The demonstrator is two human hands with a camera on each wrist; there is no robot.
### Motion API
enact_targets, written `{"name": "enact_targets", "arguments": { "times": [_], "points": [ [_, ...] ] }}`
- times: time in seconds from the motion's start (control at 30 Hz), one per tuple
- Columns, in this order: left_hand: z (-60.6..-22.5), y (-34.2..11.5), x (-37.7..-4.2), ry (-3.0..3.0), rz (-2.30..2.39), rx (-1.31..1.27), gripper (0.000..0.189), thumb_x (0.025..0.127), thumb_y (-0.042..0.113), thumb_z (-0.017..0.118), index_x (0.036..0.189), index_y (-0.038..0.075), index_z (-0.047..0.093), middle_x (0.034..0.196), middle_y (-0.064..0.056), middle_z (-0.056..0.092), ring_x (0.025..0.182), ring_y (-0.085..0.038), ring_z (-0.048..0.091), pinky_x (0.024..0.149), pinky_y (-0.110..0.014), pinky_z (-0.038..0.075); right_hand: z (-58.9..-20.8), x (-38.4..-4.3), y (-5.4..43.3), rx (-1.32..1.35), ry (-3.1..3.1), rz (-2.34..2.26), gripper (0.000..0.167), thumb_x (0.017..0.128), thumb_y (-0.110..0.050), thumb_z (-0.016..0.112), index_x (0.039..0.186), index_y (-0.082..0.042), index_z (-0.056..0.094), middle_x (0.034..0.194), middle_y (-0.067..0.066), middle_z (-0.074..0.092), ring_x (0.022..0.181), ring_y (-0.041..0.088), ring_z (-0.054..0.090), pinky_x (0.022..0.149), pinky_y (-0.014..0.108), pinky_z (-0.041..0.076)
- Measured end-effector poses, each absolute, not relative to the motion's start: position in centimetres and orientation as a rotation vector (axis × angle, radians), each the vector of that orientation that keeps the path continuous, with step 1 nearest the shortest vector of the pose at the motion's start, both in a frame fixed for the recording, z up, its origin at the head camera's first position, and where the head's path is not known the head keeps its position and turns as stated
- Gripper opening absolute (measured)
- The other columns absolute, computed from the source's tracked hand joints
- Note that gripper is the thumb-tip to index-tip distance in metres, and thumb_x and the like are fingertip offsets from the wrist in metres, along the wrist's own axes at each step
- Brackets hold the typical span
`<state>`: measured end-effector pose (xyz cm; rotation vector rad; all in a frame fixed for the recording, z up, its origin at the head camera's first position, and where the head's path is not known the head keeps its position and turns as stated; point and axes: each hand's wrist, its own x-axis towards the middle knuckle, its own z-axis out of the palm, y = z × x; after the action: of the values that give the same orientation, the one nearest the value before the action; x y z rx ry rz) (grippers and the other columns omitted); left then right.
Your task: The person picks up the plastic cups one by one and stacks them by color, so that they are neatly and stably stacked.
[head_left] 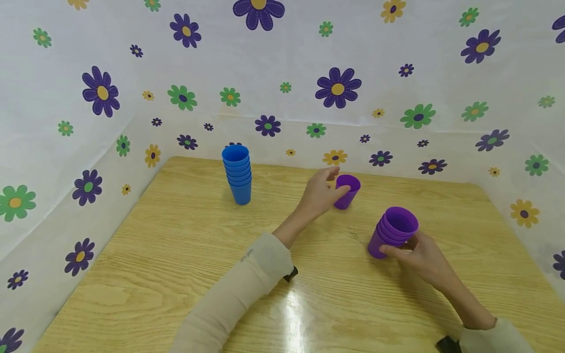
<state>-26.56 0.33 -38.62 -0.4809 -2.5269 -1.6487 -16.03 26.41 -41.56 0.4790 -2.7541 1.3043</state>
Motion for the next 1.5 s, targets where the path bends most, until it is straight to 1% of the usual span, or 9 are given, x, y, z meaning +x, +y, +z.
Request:
{"name": "enact_targets", "arguments": {
  "times": [0.13, 0.3, 0.5, 0.73, 0.87, 1.0, 1.17, 1.4, 1.5],
  "points": [
    [-39.1, 0.3, -27.1, -2.591, -1.623, -0.439, 0.065, 0.096, 0.022, 0.077, 0.150, 0.000, 0.049, 0.146, -0.014, 0.056, 0.131, -0.028, 0.056, 0.102, -0.031, 0.052, -41.5, -16.0, 26.3, 0.504, -2.722, 1.315, 0.054, 0.091, -0.011, 0.081, 0.136, 0.002, 0.055, 0.116, 0.016, 0.071, 0.099, 0.000, 0.066, 0.084, 0.019, 0.054],
    [-39.5, 0.4, -27.8, -2.659, -1.621, -0.412, 0.073, 0.095, 0.023, 0.078, 0.154, 0.000, 0.043, 0.150, -0.015, 0.052, 0.136, -0.030, 0.053, 0.107, -0.036, 0.050, -41.5, -16.0, 26.2, 0.535, -2.679, 1.343, 0.054, 0.090, -0.008, 0.081, 0.136, 0.002, 0.055, 0.116, 0.011, 0.071, 0.100, 0.001, 0.067, 0.086, 0.016, 0.053],
    [-40.4, 0.8, -28.5, -2.719, -1.614, -0.388, 0.078, 0.093, 0.025, 0.080, 0.155, 0.000, 0.041, 0.153, -0.015, 0.050, 0.138, -0.030, 0.051, 0.110, -0.037, 0.047, -41.5, -15.9, 26.2, 0.539, -2.657, 1.392, 0.059, 0.090, -0.005, 0.080, 0.141, 0.002, 0.051, 0.119, 0.004, 0.069, 0.102, 0.000, 0.066, 0.087, 0.014, 0.052],
    [-41.1, 1.4, -29.1, -2.761, -1.604, -0.336, 0.081, 0.092, 0.026, 0.081, 0.157, 0.001, 0.039, 0.153, -0.014, 0.050, 0.139, -0.029, 0.050, 0.110, -0.037, 0.047, -41.6, -15.9, 26.2, 0.569, -2.633, 1.411, 0.059, 0.091, -0.003, 0.079, 0.142, 0.003, 0.050, 0.119, -0.008, 0.067, 0.104, 0.001, 0.066, 0.088, 0.014, 0.052],
    [-41.5, 1.6, -29.5, -2.759, -1.606, -0.329, 0.083, 0.091, 0.026, 0.082, 0.157, 0.002, 0.038, 0.152, -0.013, 0.051, 0.138, -0.028, 0.051, 0.110, -0.037, 0.048, -41.6, -15.9, 26.2, 0.582, -2.621, 1.418, 0.058, 0.091, -0.002, 0.078, 0.142, 0.004, 0.050, 0.120, -0.012, 0.066, 0.104, 0.000, 0.066, 0.089, 0.014, 0.051],
    [-41.9, 1.8, -29.7, -2.746, -1.621, -0.335, 0.084, 0.090, 0.026, 0.083, 0.157, 0.002, 0.038, 0.151, -0.014, 0.052, 0.136, -0.028, 0.052, 0.108, -0.036, 0.049, -41.5, -15.9, 26.2, 0.574, -2.628, 1.413, 0.057, 0.091, -0.003, 0.078, 0.141, 0.003, 0.051, 0.120, -0.009, 0.067, 0.104, 0.000, 0.066, 0.088, 0.015, 0.052],
    [-42.1, 1.9, -29.7, -2.725, -1.669, -0.351, 0.083, 0.091, 0.024, 0.083, 0.157, 0.002, 0.038, 0.150, -0.014, 0.053, 0.134, -0.028, 0.054, 0.105, -0.036, 0.051, -41.4, -15.8, 26.2, 0.551, -2.644, 1.410, 0.057, 0.092, -0.004, 0.078, 0.141, 0.003, 0.050, 0.120, 0.000, 0.068, 0.103, 0.001, 0.066, 0.087, 0.015, 0.052],
    [-42.3, 2.0, -29.7, -2.672, -1.725, -0.413, 0.067, 0.092, 0.020, 0.081, 0.150, 0.005, 0.051, 0.140, -0.012, 0.062, 0.127, -0.027, 0.059, 0.102, -0.035, 0.053, -41.5, -15.8, 26.3, 0.544, -2.653, 1.390, 0.056, 0.092, -0.005, 0.079, 0.140, 0.003, 0.052, 0.118, -0.005, 0.069, 0.102, 0.001, 0.066, 0.085, 0.016, 0.053],
    [-42.4, 2.0, -29.7, -2.663, -1.729, -0.419, 0.065, 0.092, 0.021, 0.081, 0.148, 0.005, 0.053, 0.137, -0.012, 0.064, 0.125, -0.025, 0.060, 0.101, -0.032, 0.053, -41.5, -15.8, 26.3, 0.540, -2.656, 1.385, 0.056, 0.092, -0.005, 0.079, 0.140, 0.003, 0.052, 0.120, 0.004, 0.070, 0.102, 0.000, 0.066, 0.085, 0.016, 0.054]
  ]
}}
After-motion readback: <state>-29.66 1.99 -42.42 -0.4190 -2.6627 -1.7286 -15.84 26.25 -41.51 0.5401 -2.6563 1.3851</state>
